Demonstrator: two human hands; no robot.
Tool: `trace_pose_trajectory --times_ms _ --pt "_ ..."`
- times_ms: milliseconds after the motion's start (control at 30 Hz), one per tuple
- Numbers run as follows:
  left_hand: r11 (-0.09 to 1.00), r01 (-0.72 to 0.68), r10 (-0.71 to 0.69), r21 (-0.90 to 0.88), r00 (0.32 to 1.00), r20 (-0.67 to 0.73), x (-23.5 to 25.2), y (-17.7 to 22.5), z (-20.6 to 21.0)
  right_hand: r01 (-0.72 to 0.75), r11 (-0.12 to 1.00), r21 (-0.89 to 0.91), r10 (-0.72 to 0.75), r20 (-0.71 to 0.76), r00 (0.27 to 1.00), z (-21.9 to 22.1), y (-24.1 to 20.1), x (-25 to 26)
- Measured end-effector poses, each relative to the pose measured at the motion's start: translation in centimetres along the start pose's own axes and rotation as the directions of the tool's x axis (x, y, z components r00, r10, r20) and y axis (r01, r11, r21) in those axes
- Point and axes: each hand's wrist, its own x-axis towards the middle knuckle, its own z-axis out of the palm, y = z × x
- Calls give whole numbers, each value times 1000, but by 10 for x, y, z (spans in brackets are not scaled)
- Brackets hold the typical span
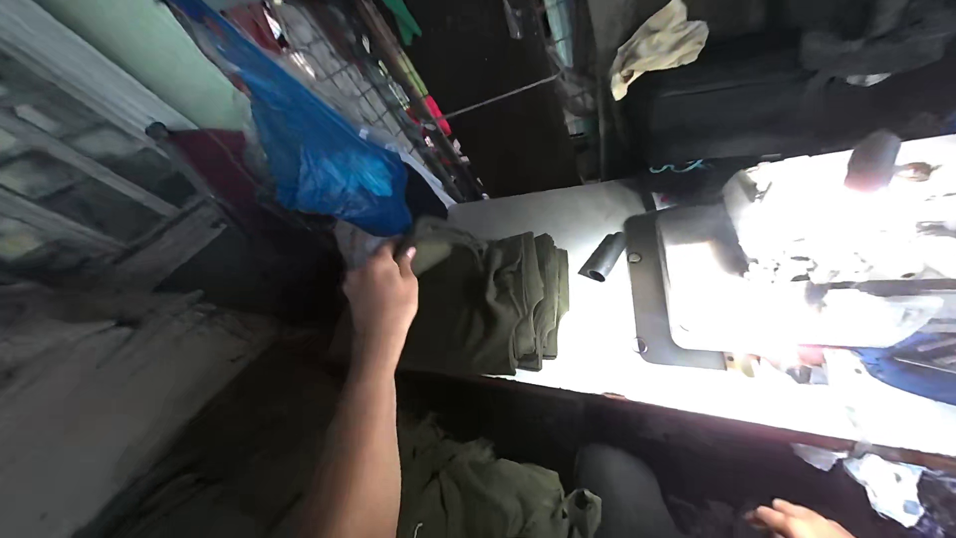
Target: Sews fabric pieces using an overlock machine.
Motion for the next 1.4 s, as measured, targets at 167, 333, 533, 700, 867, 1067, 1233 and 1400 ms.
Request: trace_pose_trajectory --times_ms 167,333,533,700,867,1067,1233,1400 --pt "986 -151 143 64 983 112 -26 33 6 -54 997 -57 54 -4 999 -10 -4 11" --pt "973 -208 201 98 976 79 -74 49 35 -59 997 -43 63 76 995 16 -10 7" --pt "946 -310 296 94 945 141 -129 70 58 -76 993 -96 91 165 982 36 -10 2" --pt "894 -386 356 228 920 161 -171 75 96 -122 985 -124 138 127 982 32 -18 17" --pt "866 -487 496 -115 805 326 -210 70 130 -29 990 -139 59 217 974 17 -47 38" --pt "563 -231 775 -793 480 410 -215 43 120 555 827 88 -433 -531 729 -101 -146 53" --pt "537 -106 672 -837 654 348 -205 3 93 435 673 599 71 -637 767 -190 -208 145" --pt "626 -158 695 -764 558 454 -241 -16 80 190 404 895 218 -296 930 -196 -224 241"
